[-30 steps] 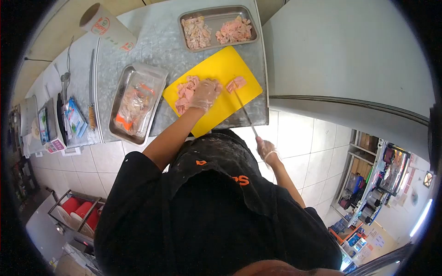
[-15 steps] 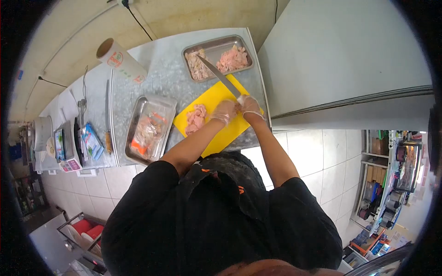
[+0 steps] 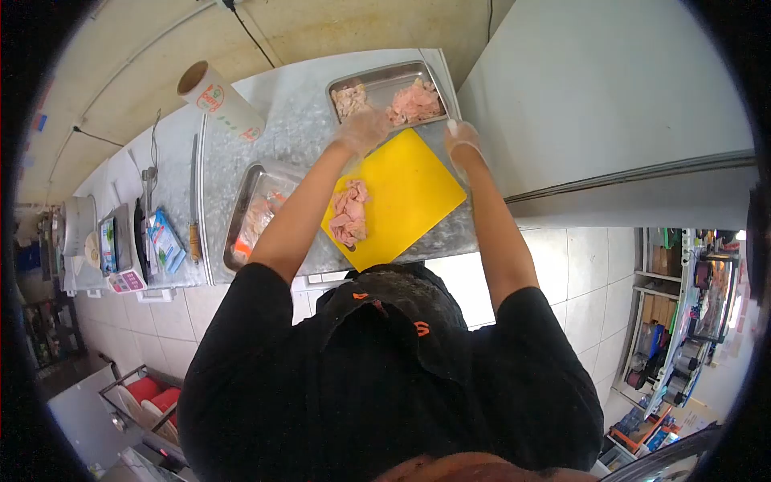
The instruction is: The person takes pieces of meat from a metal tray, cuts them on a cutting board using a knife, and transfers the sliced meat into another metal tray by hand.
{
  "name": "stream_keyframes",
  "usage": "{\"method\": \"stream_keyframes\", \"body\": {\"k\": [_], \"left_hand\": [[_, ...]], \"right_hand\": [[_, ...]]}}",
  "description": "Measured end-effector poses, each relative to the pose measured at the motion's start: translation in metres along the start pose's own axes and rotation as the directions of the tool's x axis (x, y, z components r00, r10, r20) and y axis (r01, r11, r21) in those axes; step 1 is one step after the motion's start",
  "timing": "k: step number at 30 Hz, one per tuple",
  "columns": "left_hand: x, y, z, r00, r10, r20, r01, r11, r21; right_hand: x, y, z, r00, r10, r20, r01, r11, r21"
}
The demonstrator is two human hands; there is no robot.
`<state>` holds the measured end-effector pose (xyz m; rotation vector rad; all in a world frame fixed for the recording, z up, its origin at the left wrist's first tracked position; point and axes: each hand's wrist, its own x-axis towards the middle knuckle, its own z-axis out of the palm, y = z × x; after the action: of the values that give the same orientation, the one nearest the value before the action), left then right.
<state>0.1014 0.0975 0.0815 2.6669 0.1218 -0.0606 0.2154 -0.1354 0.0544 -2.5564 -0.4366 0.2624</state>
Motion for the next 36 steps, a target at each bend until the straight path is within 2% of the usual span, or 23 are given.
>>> {"method": "stream_keyframes", "body": {"k": [1, 3, 5, 6, 8, 9, 11, 15, 17, 18, 20, 21, 23, 24, 26, 27, 29, 30, 31, 33, 34, 35, 36], "left_hand": [[-0.021, -0.019, 0.016, 0.999, 0.001, 0.042, -0.001, 1.0, 0.007], [-0.088, -0.028, 0.044, 0.99, -0.14, -0.004, 0.136, 0.967, -0.217], [-0.146, 0.004, 0.032, 0.953, -0.298, 0.064, 0.304, 0.94, -0.153], [-0.168, 0.013, 0.041, 0.949, -0.307, 0.073, 0.315, 0.937, -0.15], [-0.197, 0.027, 0.064, 0.936, -0.232, -0.263, 0.222, 0.973, -0.07], [-0.203, 0.027, 0.074, 0.936, -0.241, -0.257, 0.231, 0.97, -0.068], [-0.207, 0.024, 0.086, 0.93, -0.267, -0.252, 0.298, 0.95, 0.09], [-0.191, 0.014, 0.07, 0.946, -0.248, -0.206, 0.261, 0.964, 0.038], [-0.179, 0.036, 0.05, 0.922, -0.225, -0.314, 0.267, 0.959, 0.097], [-0.174, 0.038, 0.052, 0.922, -0.225, -0.315, 0.269, 0.958, 0.102], [-0.159, 0.036, 0.062, 0.944, -0.244, -0.223, 0.279, 0.949, 0.144], [-0.149, 0.031, 0.071, 0.946, -0.234, -0.224, 0.271, 0.951, 0.152], [-0.129, 0.017, 0.099, 0.9, -0.38, -0.214, 0.384, 0.923, -0.025], [-0.12, -0.001, 0.115, 0.904, -0.371, -0.213, 0.375, 0.927, -0.021], [-0.107, -0.031, 0.139, 0.944, -0.315, -0.099, 0.322, 0.945, 0.055], [-0.109, -0.01, 0.117, 0.947, -0.305, -0.096, 0.312, 0.948, 0.059], [-0.116, 0.055, 0.046, 0.875, -0.479, 0.065, 0.484, 0.869, -0.101], [-0.111, 0.04, 0.063, 0.882, -0.466, 0.073, 0.471, 0.877, -0.094], [-0.106, 0.013, 0.089, 0.953, -0.258, 0.16, 0.303, 0.846, -0.439], [-0.109, 0.024, 0.088, 0.984, -0.02, 0.179, 0.147, 0.661, -0.736], [-0.122, 0.067, 0.049, 0.967, -0.045, 0.251, 0.226, 0.61, -0.759], [-0.134, 0.099, 0.025, 0.944, -0.068, 0.322, 0.304, 0.554, -0.775], [-0.139, 0.112, 0.023, 0.943, -0.063, 0.328, 0.307, 0.552, -0.775]], "right_hand": [[-0.016, 0.011, 0.001, 0.998, 0.054, 0.013, -0.054, 0.999, 0.002], [-0.04, 0.053, 0.017, 0.982, -0.072, 0.177, 0.089, 0.992, -0.087], [-0.084, 0.049, 0.014, 0.984, -0.072, 0.161, 0.095, 0.986, -0.139], [-0.105, 0.043, 0.011, 0.982, -0.07, 0.174, 0.094, 0.987, -0.134], [-0.137, 0.032, 0.007, 0.996, -0.03, 0.083, 0.046, 0.979, -0.199], [-0.148, 0.036, 0.01, 0.995, -0.031, 0.093, 0.049, 0.979, -0.196], [-0.164, 0.044, 0.02, 0.986, 0.169, 0.012, -0.166, 0.98, -0.113], [-0.185, 0.063, 0.027, 0.99, 0.138, 0.012, -0.136, 0.984, -0.117], [-0.196, 0.075, 0.026, 0.991, 0.124, -0.04, -0.125, 0.992, -0.026], [-0.2, 0.078, 0.025, 0.992, 0.122, -0.039, -0.123, 0.992, -0.021], [-0.207, 0.082, 0.024, 0.99, 0.046, -0.132, -0.04, 0.998, 0.05], [-0.211, 0.077, 0.019, 0.989, 0.051, -0.141, -0.043, 0.997, 0.057], [-0.219, 0.07, 0.01, 0.992, 0.037, -0.117, -0.03, 0.998, 0.06], [-0.223, 0.07, 0.01, 0.991, 0.044, -0.124, -0.037, 0.997, 0.063], [-0.23, 0.071, 0.009, 0.992, 0.022, -0.126, -0.002, 0.988, 0.156], [-0.233, 0.073, 0.008, 0.991, 0.031, -0.134, -0.009, 0.987, 0.159], [-0.234, 0.074, 0.006, 0.994, 0.103, 0.023, -0.106, 0.969, 0.223], [-0.235, 0.063, -0.007, 0.991, 0.124, 0.057, -0.135, 0.957, 0.258], [-0.235, 0.06, -0.014, 0.989, 0.141, 0.051, -0.15, 0.953, 0.262], [-0.233, 0.054, -0.027, 0.997, 0.004, 0.074, -0.036, 0.896, 0.443], [-0.232, 0.032, -0.054, 0.995, -0.058, 0.078, 0.023, 0.921, 0.388], [-0.228, 0.028, -0.056, 0.996, -0.049, 0.079, 0.014, 0.922, 0.386], [-0.222, 0.025, -0.056, 0.982, -0.09, 0.165, -0.012, 0.846, 0.533]]}}
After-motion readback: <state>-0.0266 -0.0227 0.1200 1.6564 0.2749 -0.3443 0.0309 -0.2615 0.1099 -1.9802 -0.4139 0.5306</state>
